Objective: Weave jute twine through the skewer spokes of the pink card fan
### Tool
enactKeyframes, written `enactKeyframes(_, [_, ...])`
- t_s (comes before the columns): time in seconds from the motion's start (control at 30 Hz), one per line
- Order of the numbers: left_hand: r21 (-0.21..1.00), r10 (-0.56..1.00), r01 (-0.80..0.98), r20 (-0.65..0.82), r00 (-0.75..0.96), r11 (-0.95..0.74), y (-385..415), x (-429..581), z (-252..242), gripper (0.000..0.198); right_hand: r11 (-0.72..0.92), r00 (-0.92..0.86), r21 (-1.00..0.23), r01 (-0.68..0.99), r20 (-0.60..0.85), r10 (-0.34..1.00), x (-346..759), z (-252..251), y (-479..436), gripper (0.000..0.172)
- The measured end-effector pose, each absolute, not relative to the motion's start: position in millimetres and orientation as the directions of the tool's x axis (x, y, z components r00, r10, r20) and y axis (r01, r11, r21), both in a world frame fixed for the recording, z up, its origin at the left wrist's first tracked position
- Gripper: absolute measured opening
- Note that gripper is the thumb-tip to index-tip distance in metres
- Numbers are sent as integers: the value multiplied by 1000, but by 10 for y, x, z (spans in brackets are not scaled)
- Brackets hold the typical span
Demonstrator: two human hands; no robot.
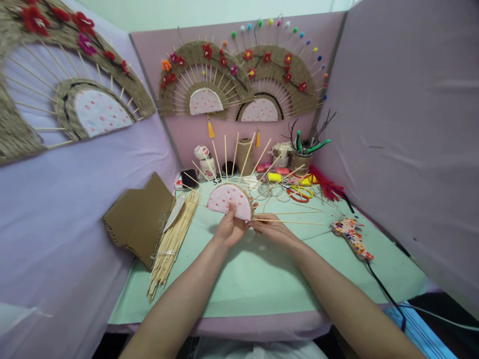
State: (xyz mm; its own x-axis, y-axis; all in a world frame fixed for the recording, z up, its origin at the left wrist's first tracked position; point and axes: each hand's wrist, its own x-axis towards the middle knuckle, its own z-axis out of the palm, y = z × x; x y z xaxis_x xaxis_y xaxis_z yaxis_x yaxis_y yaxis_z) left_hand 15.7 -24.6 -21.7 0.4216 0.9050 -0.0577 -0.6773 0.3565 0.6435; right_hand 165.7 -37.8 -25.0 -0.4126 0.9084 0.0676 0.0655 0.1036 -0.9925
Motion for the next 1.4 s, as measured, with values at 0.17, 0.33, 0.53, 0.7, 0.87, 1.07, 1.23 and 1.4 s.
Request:
enactKeyframes(0.17, [635,856,-631,-93,509,445,-223,79,-208,54,61,-370,-997,57,36,928,1758,-244,-311,29])
enactKeyframes(0.33, [610,798,-580,-152,583,540,-210,6,-199,47,-5,-402,-1000,-2,-4,916,1847,-214,-278,29])
enactKeyframes(0.53, [579,827,-605,-257,501,546,-209,48,-193,38,-37,-282,-999,-13,-32,959,1906,-149,-282,28])
enactKeyframes(0.7, [576,805,-580,-274,527,576,-220,59,-188,43,-33,-202,-999,-19,-28,979,1923,-189,-250,28])
enactKeyframes(0.87, [575,787,-561,-279,550,596,-231,44,-197,42,-47,-237,-997,-54,-33,971,1913,-240,-216,30])
enactKeyframes(1.07, [600,798,-550,-288,529,581,-227,43,-180,38,-61,-201,-998,-16,-56,978,1938,-216,-215,30])
enactKeyframes(1.23, [599,836,-591,-304,456,540,-208,7,-118,31,16,-209,-1000,15,13,978,2006,-182,-226,30])
enactKeyframes(1.4, [596,861,-626,-281,423,502,-146,-98,-83,27,20,-214,-994,104,-3,977,2185,-152,-193,32])
